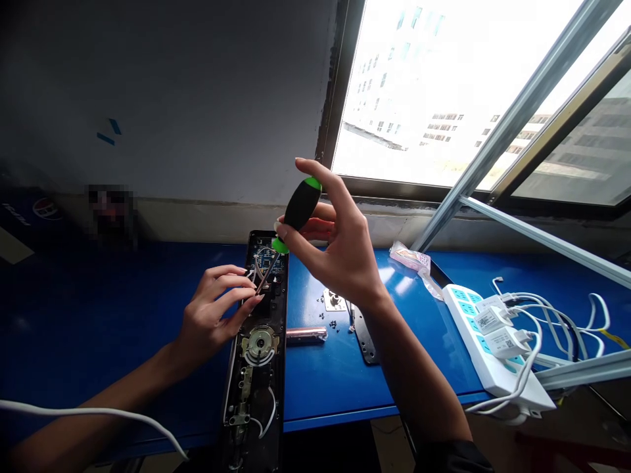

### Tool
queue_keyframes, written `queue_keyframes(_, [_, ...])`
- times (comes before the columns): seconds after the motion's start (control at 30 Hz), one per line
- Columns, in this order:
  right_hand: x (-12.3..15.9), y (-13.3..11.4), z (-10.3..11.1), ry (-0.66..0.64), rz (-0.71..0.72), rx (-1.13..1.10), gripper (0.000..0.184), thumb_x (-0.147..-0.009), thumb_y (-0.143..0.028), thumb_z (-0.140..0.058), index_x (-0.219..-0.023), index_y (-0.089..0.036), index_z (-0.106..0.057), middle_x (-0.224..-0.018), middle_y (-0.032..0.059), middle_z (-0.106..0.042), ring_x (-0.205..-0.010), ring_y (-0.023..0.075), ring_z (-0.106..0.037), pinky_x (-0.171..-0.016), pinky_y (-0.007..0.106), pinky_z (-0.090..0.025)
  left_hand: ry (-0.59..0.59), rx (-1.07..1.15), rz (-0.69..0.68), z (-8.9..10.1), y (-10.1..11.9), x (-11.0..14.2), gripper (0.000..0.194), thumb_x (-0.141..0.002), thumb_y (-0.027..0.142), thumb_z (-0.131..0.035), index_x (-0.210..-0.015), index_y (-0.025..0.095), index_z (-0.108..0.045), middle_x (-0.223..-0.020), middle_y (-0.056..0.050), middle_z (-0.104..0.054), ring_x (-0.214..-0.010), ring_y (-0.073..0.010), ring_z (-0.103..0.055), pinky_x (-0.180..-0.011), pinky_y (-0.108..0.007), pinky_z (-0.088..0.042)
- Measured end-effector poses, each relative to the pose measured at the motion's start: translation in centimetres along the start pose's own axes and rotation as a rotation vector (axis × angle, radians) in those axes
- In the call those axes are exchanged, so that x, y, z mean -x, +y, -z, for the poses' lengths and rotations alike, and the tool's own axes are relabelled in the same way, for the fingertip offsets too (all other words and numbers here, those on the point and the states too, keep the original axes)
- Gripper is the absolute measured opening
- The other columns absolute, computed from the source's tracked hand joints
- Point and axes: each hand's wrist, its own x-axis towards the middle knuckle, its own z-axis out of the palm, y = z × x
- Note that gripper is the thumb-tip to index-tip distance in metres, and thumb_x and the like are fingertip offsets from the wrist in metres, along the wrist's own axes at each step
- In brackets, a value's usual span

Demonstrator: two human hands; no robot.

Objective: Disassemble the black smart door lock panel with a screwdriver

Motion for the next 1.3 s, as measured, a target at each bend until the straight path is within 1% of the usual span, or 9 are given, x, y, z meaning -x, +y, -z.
queue_keyframes(0.1, [0.0,0.2,0.1,0.052,0.065,0.026,0.068,-0.089,-0.040,-0.073,-0.148,-0.032,-0.041,-0.123,0.0032,-0.071,-0.094,0.0223,-0.078,-0.080,0.040,-0.070,0.008,0.003,-0.002,0.0,0.1,-0.1,0.012,-0.093,0.011,-0.071,-0.099,0.019,-0.065,-0.098,-0.005,-0.070,-0.109,-0.0252,-0.058,-0.095,-0.043,-0.054])
queue_keyframes(0.17, [0.1,0.4,0.0,0.074,0.128,0.022,0.064,-0.088,-0.037,-0.075,-0.144,-0.031,-0.045,-0.128,0.0049,-0.069,-0.093,0.0219,-0.078,-0.080,0.039,-0.070,0.010,0.008,0.005,0.0,0.1,-0.1,0.015,-0.093,0.015,-0.073,-0.104,0.020,-0.066,-0.101,-0.006,-0.070,-0.111,-0.0259,-0.058,-0.096,-0.044,-0.054])
queue_keyframes(0.3, [0.6,0.7,0.4,0.099,0.234,0.004,0.062,-0.085,-0.027,-0.080,-0.140,-0.032,-0.050,-0.123,0.0041,-0.069,-0.089,0.0214,-0.078,-0.079,0.039,-0.071,-0.024,0.026,0.059,0.1,0.4,-0.1,0.038,-0.089,0.028,-0.079,-0.123,0.022,-0.064,-0.119,-0.009,-0.066,-0.120,-0.0289,-0.056,-0.103,-0.049,-0.051])
queue_keyframes(0.4, [0.9,0.9,1.1,0.117,0.287,0.027,0.066,-0.083,-0.022,-0.082,-0.140,-0.035,-0.051,-0.123,0.0033,-0.068,-0.091,0.0231,-0.077,-0.078,0.040,-0.071,-0.066,0.056,0.119,0.1,0.7,-0.1,0.044,-0.089,0.032,-0.078,-0.129,0.024,-0.062,-0.132,-0.011,-0.059,-0.129,-0.0320,-0.051,-0.110,-0.055,-0.047])
queue_keyframes(0.53, [1.1,1.1,2.0,0.133,0.328,0.048,0.071,-0.080,-0.019,-0.084,-0.141,-0.037,-0.052,-0.130,0.0037,-0.064,-0.096,0.0260,-0.077,-0.080,0.044,-0.070,-0.152,0.067,0.204,-0.1,1.0,0.0,0.044,-0.088,0.031,-0.077,-0.129,0.027,-0.063,-0.152,-0.012,-0.045,-0.146,-0.0382,-0.036,-0.118,-0.064,-0.038])
queue_keyframes(0.63, [1.1,1.3,2.2,0.120,0.371,0.063,0.074,-0.078,-0.020,-0.085,-0.142,-0.039,-0.052,-0.137,0.0038,-0.061,-0.097,0.0270,-0.076,-0.079,0.045,-0.071,-0.191,0.084,0.242,-0.2,1.1,0.0,0.044,-0.086,0.029,-0.077,-0.129,0.028,-0.065,-0.161,-0.010,-0.036,-0.151,-0.0402,-0.030,-0.120,-0.067,-0.036])
queue_keyframes(0.83, [1.2,1.1,1.4,0.092,0.444,0.052,0.076,-0.075,-0.014,-0.085,-0.142,-0.034,-0.055,-0.132,0.0055,-0.067,-0.094,0.0259,-0.077,-0.072,0.041,-0.071,-0.205,0.108,0.295,-0.3,1.1,-0.1,0.038,-0.086,0.025,-0.076,-0.123,0.029,-0.070,-0.168,-0.006,-0.023,-0.153,-0.0388,-0.027,-0.121,-0.065,-0.034])
queue_keyframes(1.07, [1.4,0.9,0.4,0.016,0.535,0.056,0.080,-0.075,-0.010,-0.084,-0.146,-0.032,-0.053,-0.125,0.0045,-0.074,-0.095,0.0234,-0.079,-0.072,0.036,-0.071,-0.234,0.111,0.336,-0.2,1.1,0.0,0.038,-0.085,0.024,-0.076,-0.123,0.029,-0.071,-0.170,-0.005,-0.020,-0.154,-0.0398,-0.025,-0.121,-0.066,-0.034])
queue_keyframes(1.3, [1.6,1.1,-0.2,0.004,0.549,0.128,0.079,-0.080,-0.013,-0.082,-0.148,-0.035,-0.050,-0.124,0.0009,-0.075,-0.093,0.0198,-0.079,-0.073,0.031,-0.070,-0.230,0.107,0.328,-0.3,1.1,0.2,0.036,-0.087,0.024,-0.074,-0.122,0.028,-0.071,-0.170,-0.006,-0.019,-0.154,-0.0401,-0.027,-0.120,-0.066,-0.035])
